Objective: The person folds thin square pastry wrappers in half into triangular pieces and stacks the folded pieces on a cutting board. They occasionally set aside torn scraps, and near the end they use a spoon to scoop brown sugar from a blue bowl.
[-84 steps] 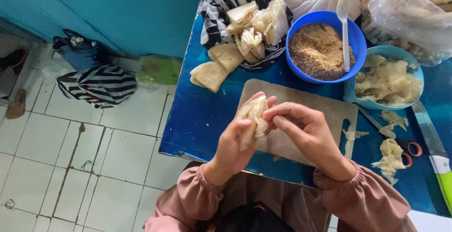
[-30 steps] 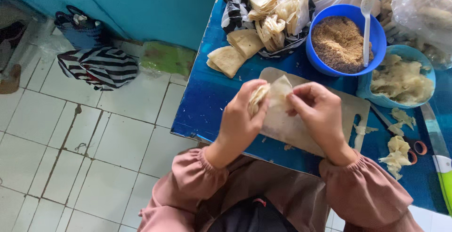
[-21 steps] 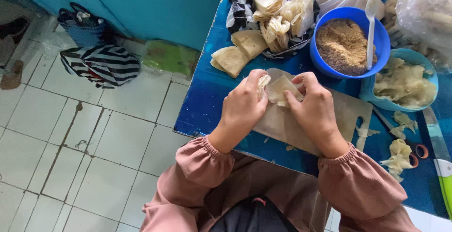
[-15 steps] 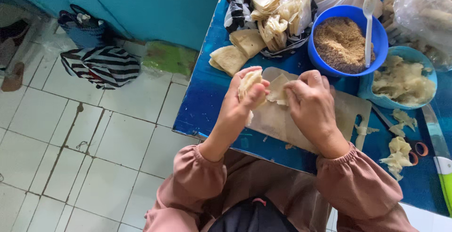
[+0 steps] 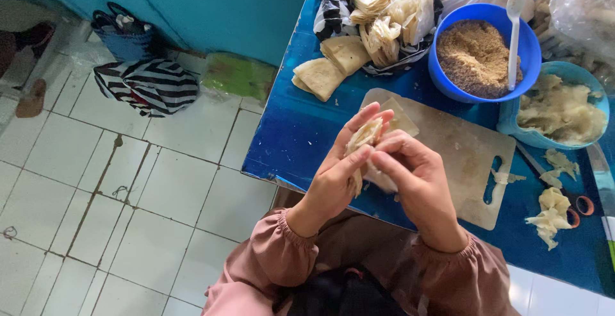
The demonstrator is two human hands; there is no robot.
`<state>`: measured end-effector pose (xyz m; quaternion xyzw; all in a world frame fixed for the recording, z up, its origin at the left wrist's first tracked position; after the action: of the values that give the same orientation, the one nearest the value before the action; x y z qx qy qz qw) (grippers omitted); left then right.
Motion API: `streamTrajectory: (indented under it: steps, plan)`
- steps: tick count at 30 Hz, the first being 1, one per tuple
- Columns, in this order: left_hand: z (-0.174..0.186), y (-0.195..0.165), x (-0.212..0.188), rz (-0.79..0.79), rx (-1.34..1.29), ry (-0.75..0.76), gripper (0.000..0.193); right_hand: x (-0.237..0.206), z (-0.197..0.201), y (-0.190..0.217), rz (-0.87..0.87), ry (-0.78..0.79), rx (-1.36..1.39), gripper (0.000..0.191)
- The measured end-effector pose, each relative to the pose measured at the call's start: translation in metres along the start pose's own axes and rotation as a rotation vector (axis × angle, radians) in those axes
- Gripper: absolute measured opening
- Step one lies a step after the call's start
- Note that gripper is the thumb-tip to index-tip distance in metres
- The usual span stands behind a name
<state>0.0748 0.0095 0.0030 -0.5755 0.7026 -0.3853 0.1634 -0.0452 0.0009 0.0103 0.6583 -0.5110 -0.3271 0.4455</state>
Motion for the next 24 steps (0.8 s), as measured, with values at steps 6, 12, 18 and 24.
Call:
streamTrajectory:
  steps: [6,12,18,24]
  plan:
    - [0.004,0.004,-0.001,-0.001,-0.057,-0.048,0.058,-0.007,0.014,-0.012,-0.001,-0.136,0.301,0.012]
    - [-0.005,0.013,-0.005,-0.031,0.057,0.005,0.065,-0.023,-0.010,0.004,0.343,-0.067,-0.370,0.020]
    - [-0.004,0.015,-0.007,0.022,-0.091,0.022,0.069,-0.019,0.009,0.000,0.148,-0.205,0.076,0.007]
    - [-0.007,0.019,-0.011,0.037,-0.063,-0.004,0.063,-0.031,-0.012,0.009,0.313,-0.055,-0.543,0.023]
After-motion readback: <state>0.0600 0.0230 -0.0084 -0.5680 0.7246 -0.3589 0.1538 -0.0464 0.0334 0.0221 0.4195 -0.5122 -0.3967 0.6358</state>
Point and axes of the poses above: each hand's wrist, its own x-axis towards the middle knuckle, its own z-axis out of the back of the hand, y = z × x, the point moved 7 cm from there along x, towards the middle knuckle, and after that the axes turned 11 degrees about x, right-handed, at the moved point
